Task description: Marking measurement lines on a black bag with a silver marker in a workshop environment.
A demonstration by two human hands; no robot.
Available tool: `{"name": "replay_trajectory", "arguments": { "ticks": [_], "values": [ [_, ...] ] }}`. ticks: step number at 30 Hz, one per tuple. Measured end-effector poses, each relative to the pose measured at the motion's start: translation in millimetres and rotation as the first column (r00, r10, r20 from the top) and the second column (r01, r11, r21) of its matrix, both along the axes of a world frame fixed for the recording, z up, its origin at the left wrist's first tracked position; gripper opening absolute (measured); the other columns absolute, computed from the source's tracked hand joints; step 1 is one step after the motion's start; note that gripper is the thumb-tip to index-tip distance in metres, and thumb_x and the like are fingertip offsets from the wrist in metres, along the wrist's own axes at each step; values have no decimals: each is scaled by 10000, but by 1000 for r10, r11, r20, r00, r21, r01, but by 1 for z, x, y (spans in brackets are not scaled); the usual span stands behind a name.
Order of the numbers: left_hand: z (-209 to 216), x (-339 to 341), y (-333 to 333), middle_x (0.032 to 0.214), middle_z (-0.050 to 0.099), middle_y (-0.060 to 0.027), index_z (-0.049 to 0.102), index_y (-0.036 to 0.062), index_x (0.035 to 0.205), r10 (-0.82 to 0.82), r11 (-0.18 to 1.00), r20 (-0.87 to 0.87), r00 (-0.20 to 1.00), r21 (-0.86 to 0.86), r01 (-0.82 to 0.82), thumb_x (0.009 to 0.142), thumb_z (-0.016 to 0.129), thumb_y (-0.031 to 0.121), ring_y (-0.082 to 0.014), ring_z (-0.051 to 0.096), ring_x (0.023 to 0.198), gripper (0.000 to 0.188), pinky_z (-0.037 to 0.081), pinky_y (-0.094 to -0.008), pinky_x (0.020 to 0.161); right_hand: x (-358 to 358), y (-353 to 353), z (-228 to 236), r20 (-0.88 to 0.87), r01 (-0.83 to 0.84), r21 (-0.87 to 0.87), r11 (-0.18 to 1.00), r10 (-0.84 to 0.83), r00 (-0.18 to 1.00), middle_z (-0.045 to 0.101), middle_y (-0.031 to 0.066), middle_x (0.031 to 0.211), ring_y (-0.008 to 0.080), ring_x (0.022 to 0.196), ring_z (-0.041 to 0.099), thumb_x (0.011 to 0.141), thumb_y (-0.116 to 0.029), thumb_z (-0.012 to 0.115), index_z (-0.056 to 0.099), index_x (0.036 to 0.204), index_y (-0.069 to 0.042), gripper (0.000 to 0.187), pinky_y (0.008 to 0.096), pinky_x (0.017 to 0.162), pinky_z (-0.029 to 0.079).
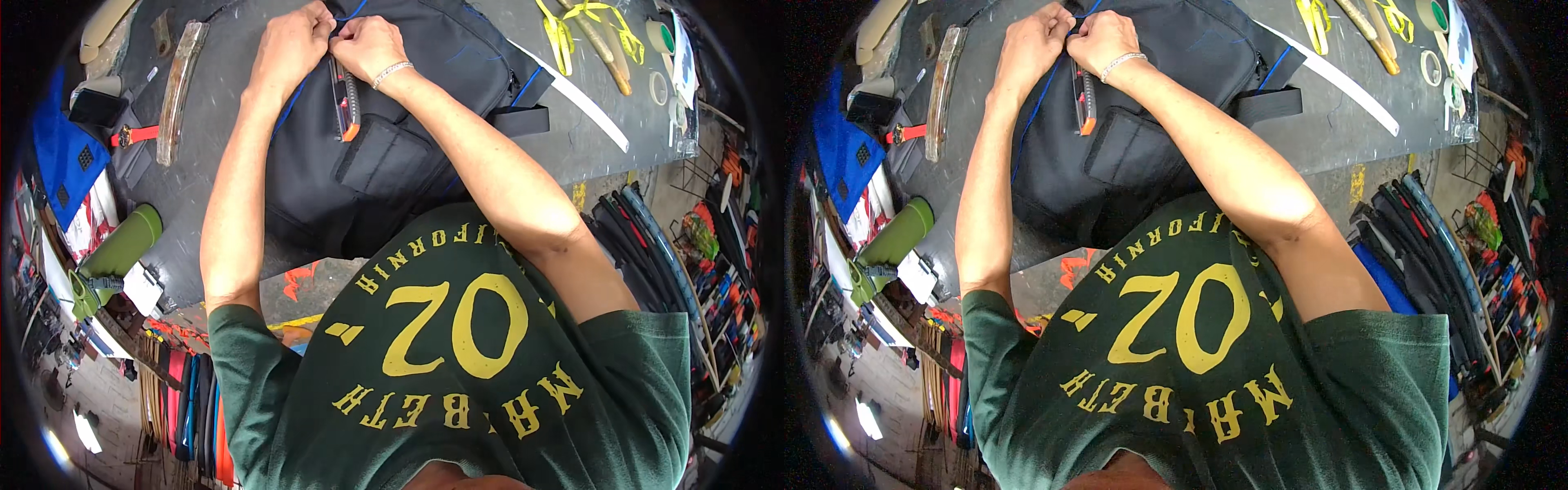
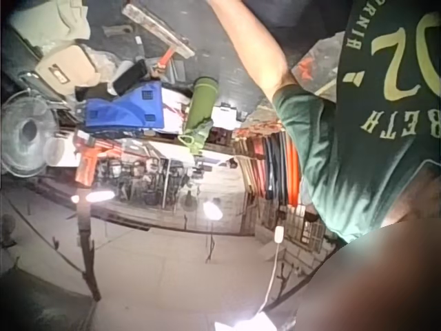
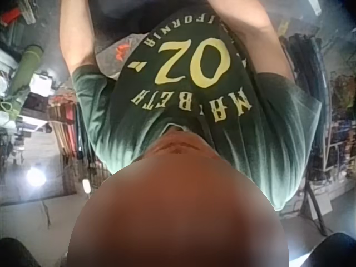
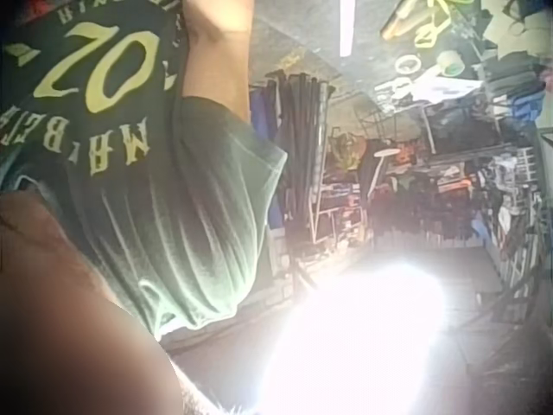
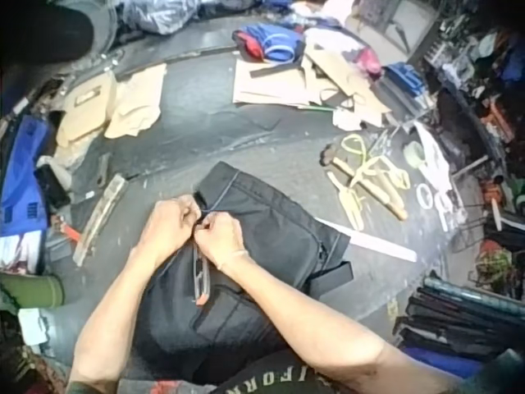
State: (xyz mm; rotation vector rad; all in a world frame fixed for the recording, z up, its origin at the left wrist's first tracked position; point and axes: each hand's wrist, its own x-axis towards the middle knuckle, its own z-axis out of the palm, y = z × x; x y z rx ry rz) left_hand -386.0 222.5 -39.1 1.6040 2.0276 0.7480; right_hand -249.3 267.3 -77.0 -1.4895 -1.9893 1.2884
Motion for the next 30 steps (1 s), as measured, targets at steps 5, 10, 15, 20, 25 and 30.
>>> {"name": "replay_trajectory", "arguments": {
  "ticks": [5, 10, 15, 20, 25, 30],
  "values": [
    [2, 3, -8, 878, 698, -244, 641, -10, 932, -73, 989, -238, 968, 105, 100, 931, 595, 70, -454, 687, 882, 93, 537, -504, 761, -4, -1, -7, 126, -153, 145, 978, 135, 983, 733, 209, 820, 376, 848, 736, 771, -275, 692, 783, 912, -51, 280, 424, 826, 583],
    [-4, -1, -2, 867, 688, -231, 644, 1, 951, -42, 995, 34, 999, 96, 38, 931, 596, 57, -418, 693, 859, 77, 538, -488, 765, 28, 31, -9, -67, -186, -82, 979, 180, 981, 738, 143, 783, 268, 766, 720, 799, -281, 735, 764, 862, -35, 255, 363, 756, 571],
    [-25, 12, 1, 827, 711, -171, 666, 39, 958, -9, 928, -216, 976, 363, 88, 941, 635, 65, -327, 720, 811, 44, 562, -386, 740, 26, 61, -25, -483, -199, -119, 973, 119, 867, 655, 9, 690, 104, 595, 569, 906, -64, 620, 650, 761, -71, 149, 285, 571, 463],
    [-33, 60, -5, 1061, 699, -167, 759, 71, 986, 316, 948, -370, 873, 103, -300, 909, 644, 159, -413, 729, 919, 164, 596, -506, 825, 22, 84, -35, -581, -264, -423, 867, -36, 813, 680, 26, 756, 122, 690, 603, 921, -85, 627, 684, 808, -55, 130, 281, 653, 484],
    [-22, 68, 5, 1044, 718, -259, 733, -31, 945, 388, 911, -384, 838, 19, -413, 905, 745, 392, -433, 734, 921, 426, 605, -492, 814, 33, 83, -30, -529, -302, -340, 891, 84, 844, 649, 18, 747, 125, 684, 587, 909, -137, 662, 662, 812, -50, 131, 290, 644, 470],
    [-24, 55, 18, 942, 734, -259, 772, 15, 906, 279, 912, -400, 873, -173, -371, 888, 733, 393, -456, 710, 946, 380, 569, -517, 863, 33, 78, -31, -580, -351, -401, 846, 62, 812, 635, 2, 722, 112, 661, 576, 945, -140, 634, 652, 796, -63, 169, 277, 638, 467]
  ]
}}
